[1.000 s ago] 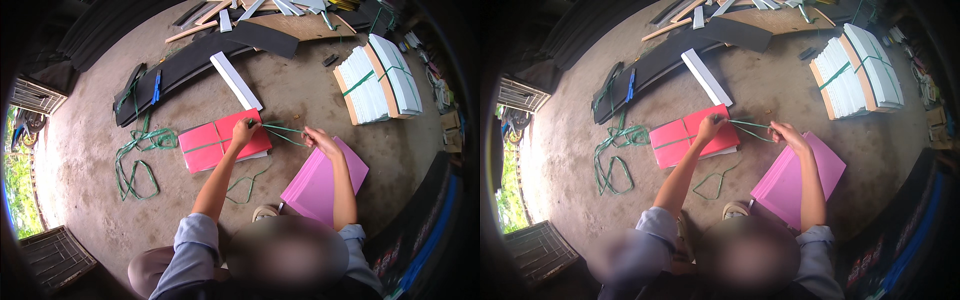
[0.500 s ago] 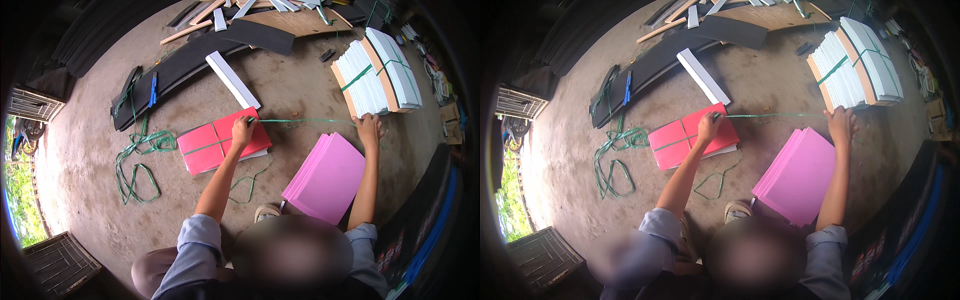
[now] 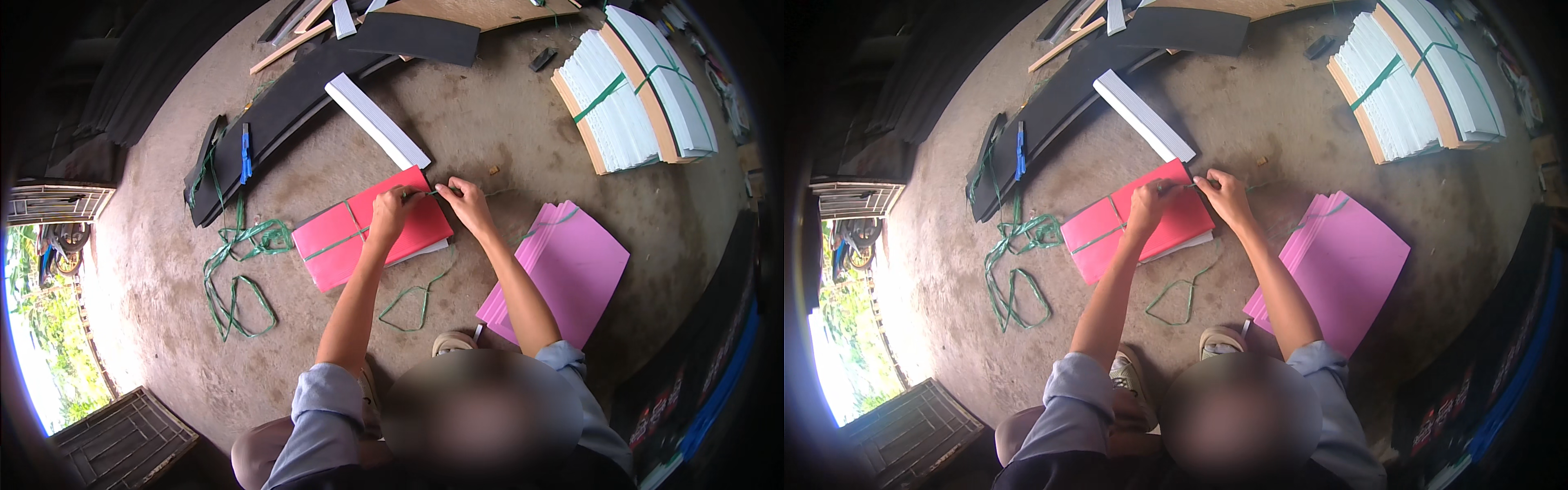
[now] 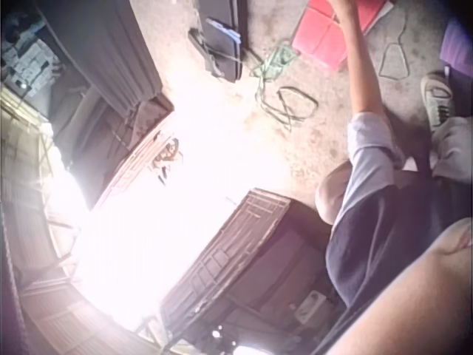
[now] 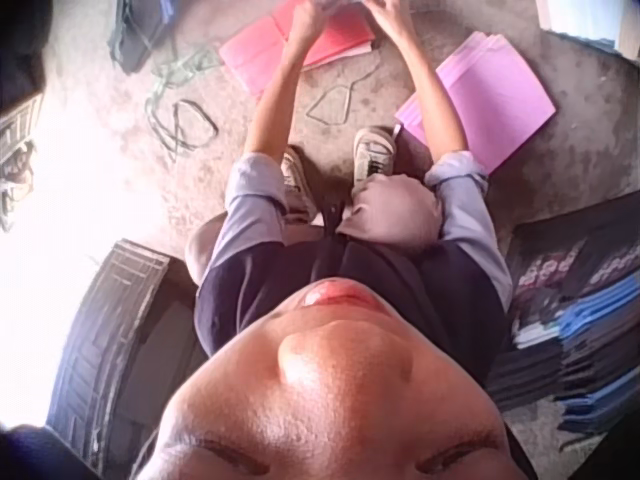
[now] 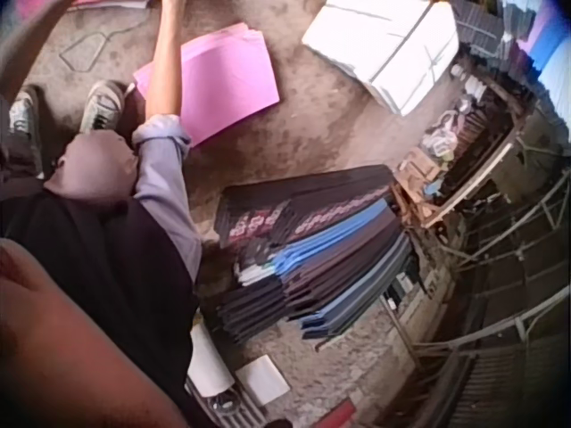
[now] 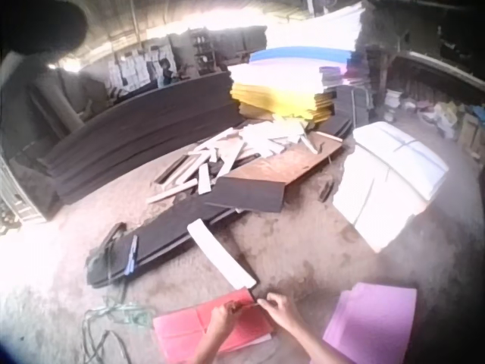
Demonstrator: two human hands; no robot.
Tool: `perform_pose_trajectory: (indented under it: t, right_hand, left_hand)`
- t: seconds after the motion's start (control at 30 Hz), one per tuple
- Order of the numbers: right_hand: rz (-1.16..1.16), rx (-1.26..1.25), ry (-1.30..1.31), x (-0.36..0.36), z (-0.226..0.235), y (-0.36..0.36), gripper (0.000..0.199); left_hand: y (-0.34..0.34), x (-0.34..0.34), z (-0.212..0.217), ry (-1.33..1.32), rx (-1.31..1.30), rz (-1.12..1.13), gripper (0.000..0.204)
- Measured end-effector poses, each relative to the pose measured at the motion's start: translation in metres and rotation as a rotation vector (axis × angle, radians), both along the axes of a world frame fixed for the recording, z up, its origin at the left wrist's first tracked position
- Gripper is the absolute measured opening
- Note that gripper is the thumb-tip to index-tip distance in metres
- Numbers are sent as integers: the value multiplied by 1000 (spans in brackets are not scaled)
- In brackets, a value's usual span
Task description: The person sits on the floor and uses a green plastic strap to tie a stack of white and pink paper sheets. They wrap the strap around the stack, pull it tight, and tie a knot to secure the bundle.
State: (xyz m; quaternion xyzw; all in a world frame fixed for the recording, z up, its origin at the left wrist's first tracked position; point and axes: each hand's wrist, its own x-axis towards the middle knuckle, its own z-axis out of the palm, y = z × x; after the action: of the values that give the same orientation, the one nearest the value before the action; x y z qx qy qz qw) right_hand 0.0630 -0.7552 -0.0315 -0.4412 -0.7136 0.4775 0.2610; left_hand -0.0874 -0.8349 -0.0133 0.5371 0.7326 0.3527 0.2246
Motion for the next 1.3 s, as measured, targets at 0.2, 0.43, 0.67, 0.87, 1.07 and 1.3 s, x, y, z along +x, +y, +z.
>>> perform_pose_trajectory:
  t: [0.2,0.43,0.67,0.87,1.07,1.3]
  right_hand:
    - [-106,-62,-26,5,-19,4,41]
    - [-303,-146,-32,-4,-30,-13,38]
    - [-358,-344,1,-11,-37,-15,38]
    - [-377,-134,-79,-11,-42,-10,37]
    - [-413,-388,36,-13,-52,-10,37]
    - [-410,-333,-54,-16,-41,-13,37]
  left_hand:
    - [3,-14,10,255,65,-230,12]
    - [0,-5,-8,72,45,-196,14]
    - [2,11,-20,-267,-113,-168,28]
    - [-1,14,-20,-316,-79,-161,29]
    - [0,14,-21,-335,-94,-150,26]
    - [15,25,-1,209,98,21,26]
